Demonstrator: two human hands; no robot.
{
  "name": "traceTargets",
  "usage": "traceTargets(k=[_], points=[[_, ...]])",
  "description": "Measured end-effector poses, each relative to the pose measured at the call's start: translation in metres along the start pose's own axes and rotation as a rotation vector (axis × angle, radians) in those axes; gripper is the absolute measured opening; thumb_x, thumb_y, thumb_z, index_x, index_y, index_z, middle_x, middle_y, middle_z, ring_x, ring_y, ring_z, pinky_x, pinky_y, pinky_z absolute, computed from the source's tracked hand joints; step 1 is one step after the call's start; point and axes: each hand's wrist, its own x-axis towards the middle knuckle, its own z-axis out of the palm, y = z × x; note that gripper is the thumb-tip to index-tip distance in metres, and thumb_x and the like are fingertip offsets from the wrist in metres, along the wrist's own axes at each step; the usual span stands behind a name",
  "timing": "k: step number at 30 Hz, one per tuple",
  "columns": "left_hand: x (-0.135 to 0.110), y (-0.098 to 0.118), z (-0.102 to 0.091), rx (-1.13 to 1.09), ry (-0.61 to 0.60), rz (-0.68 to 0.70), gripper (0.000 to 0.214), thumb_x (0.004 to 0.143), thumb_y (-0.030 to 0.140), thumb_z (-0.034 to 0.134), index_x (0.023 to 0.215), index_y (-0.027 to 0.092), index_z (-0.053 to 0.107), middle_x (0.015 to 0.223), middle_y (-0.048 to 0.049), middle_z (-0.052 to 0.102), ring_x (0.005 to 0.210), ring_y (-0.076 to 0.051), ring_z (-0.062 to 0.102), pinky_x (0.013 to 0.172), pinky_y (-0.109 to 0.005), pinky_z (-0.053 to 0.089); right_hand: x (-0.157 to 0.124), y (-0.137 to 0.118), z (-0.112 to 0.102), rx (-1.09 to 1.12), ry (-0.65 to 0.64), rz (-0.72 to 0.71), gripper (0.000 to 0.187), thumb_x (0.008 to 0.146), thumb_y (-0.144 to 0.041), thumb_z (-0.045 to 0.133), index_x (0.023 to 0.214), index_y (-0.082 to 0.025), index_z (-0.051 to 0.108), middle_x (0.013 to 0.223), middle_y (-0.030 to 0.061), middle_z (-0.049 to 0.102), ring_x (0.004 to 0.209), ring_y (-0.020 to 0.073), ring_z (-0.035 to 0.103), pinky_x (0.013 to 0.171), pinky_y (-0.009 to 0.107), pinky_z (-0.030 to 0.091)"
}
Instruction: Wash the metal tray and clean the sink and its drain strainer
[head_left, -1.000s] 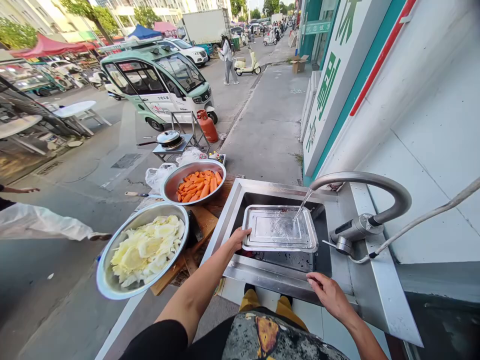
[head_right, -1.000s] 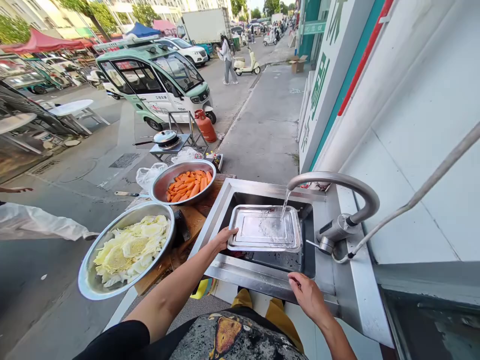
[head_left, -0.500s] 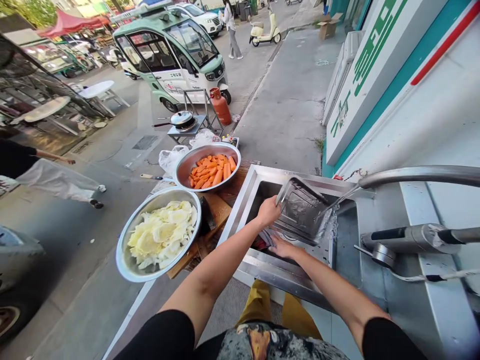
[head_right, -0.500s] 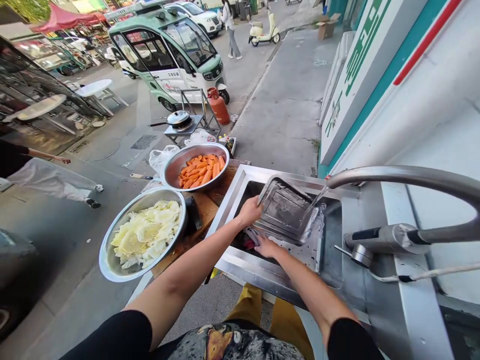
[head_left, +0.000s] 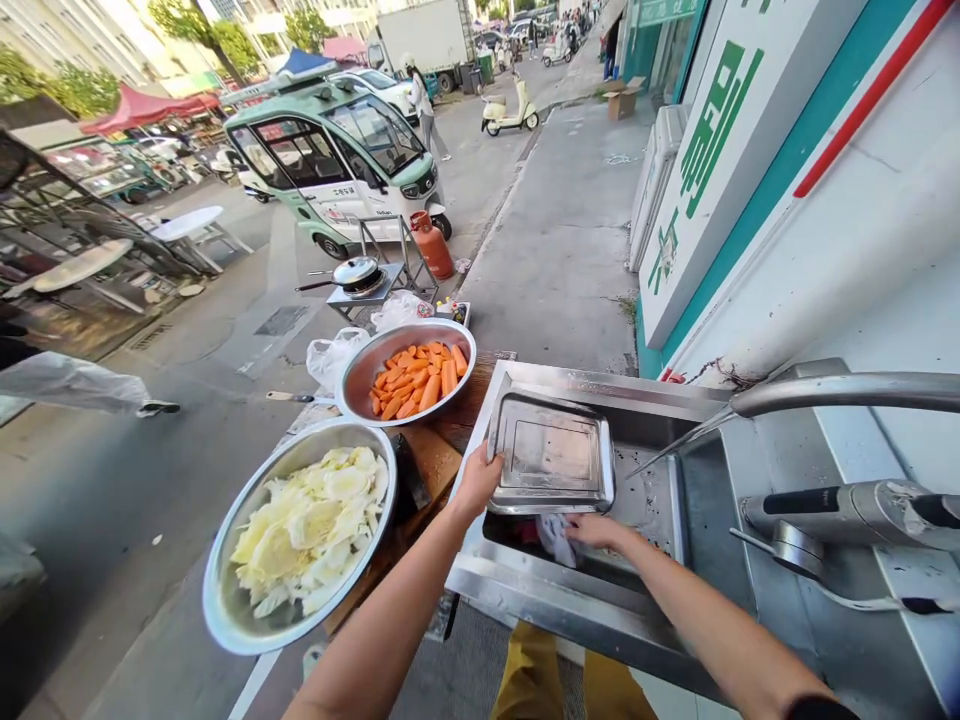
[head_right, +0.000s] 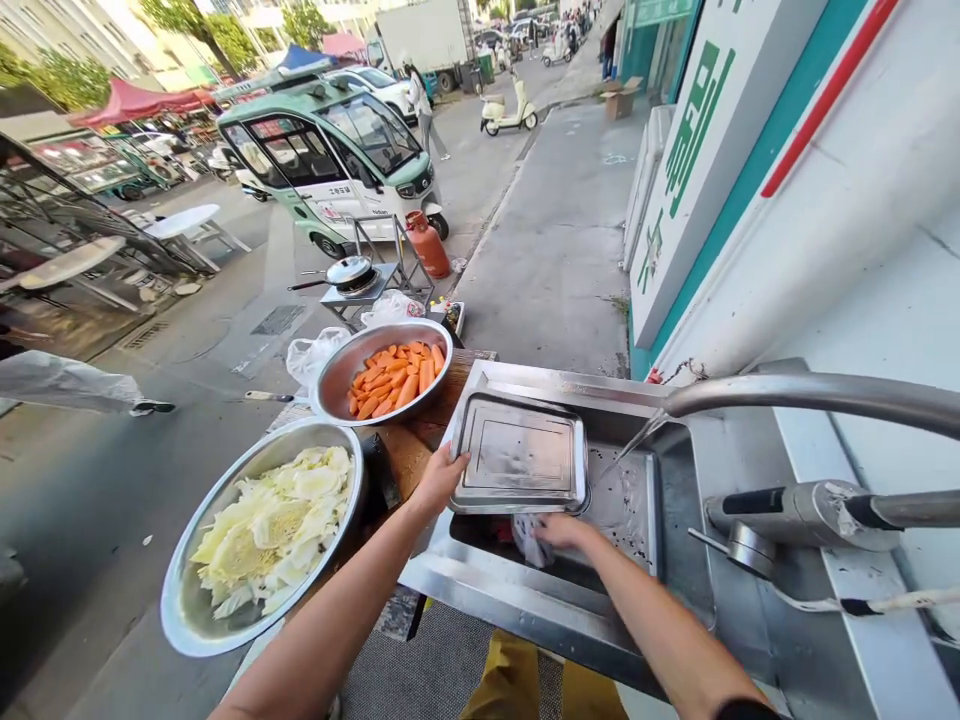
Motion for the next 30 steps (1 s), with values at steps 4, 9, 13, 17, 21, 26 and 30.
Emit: traceTargets(k=[4, 9, 13, 17, 21, 26, 30], points=[[-0.014, -0.034, 0.000, -0.338, -0.044, -0.239, 0.040, 0.052, 0.009, 0.054, 0.090, 0.018, 0.057, 0.069, 0.0012, 0.061, 0.066, -0.017, 0.058, 0.060, -0.024, 0.045, -0.095, 0.013, -0.039, 0.510, 0.035, 0.009, 0.053, 0.091, -0.063, 0.049, 0.104, -0.015, 0.069, 0.091, 0.0056, 0.072, 0.091, 0.0229, 0.067, 0.084, 0.038, 0.055], [-0.037, -0.050, 0.038, -0.411, -0.131, -0.266, 0.047, 0.045, 0.008, 0.051, 0.090, 0.017, 0.059, 0.064, 0.0039, 0.058, 0.056, -0.013, 0.052, 0.052, -0.022, 0.041, -0.107, -0.058, -0.033, 0.463, 0.590, -0.200, 0.056, 0.090, -0.058, 0.055, 0.125, -0.015, 0.065, 0.133, 0.0164, 0.065, 0.118, 0.0300, 0.062, 0.103, 0.044, 0.050], [-0.059, -0.045, 0.059, -0.480, -0.212, -0.156, 0.050, 0.049, 0.010, 0.060, 0.098, 0.019, 0.063, 0.075, 0.0009, 0.066, 0.069, -0.015, 0.059, 0.060, -0.021, 0.045, -0.042, -0.108, -0.018, -0.044, 0.671, -0.330, 0.049, 0.098, -0.031, 0.041, 0.144, -0.025, 0.057, 0.157, 0.0084, 0.048, 0.148, 0.0327, 0.036, 0.122, 0.057, 0.026], [-0.078, -0.034, 0.047, -0.428, -0.142, -0.147, 0.042, 0.046, 0.012, 0.056, 0.088, 0.018, 0.060, 0.070, 0.0041, 0.059, 0.060, -0.010, 0.052, 0.057, -0.020, 0.041, -0.010, -0.067, -0.042, -0.135, 0.791, -0.065, 0.057, 0.100, -0.031, 0.036, 0.154, -0.015, 0.045, 0.160, 0.0161, 0.041, 0.146, 0.0374, 0.034, 0.121, 0.057, 0.026], [-0.081, -0.022, 0.039, -0.416, -0.180, -0.179, 0.048, 0.042, 0.012, 0.052, 0.089, 0.019, 0.059, 0.067, 0.0058, 0.056, 0.058, -0.010, 0.049, 0.054, -0.019, 0.038, -0.003, -0.037, -0.032, 0.060, 0.978, 0.231, 0.063, 0.100, -0.029, 0.027, 0.153, 0.003, 0.036, 0.159, 0.0276, 0.037, 0.149, 0.0395, 0.028, 0.124, 0.057, 0.021], [-0.077, -0.007, 0.044, -0.364, -0.226, -0.128, 0.051, 0.042, 0.012, 0.051, 0.091, 0.019, 0.059, 0.063, 0.0078, 0.049, 0.055, -0.008, 0.042, 0.052, -0.019, 0.034, 0.002, -0.061, -0.002, -0.055, 0.862, -0.231, 0.063, 0.102, -0.033, 0.027, 0.160, -0.010, 0.029, 0.168, 0.0144, 0.026, 0.155, 0.0309, 0.019, 0.127, 0.051, 0.017], [-0.083, -0.009, 0.040, -0.408, -0.197, -0.136, 0.046, 0.041, 0.012, 0.052, 0.086, 0.019, 0.059, 0.063, 0.0072, 0.050, 0.053, -0.008, 0.042, 0.050, -0.019, 0.032, 0.003, -0.034, -0.029, 0.058, 0.916, 0.188, 0.063, 0.101, -0.030, 0.028, 0.155, 0.000, 0.035, 0.163, 0.0234, 0.032, 0.152, 0.0361, 0.024, 0.125, 0.054, 0.019]])
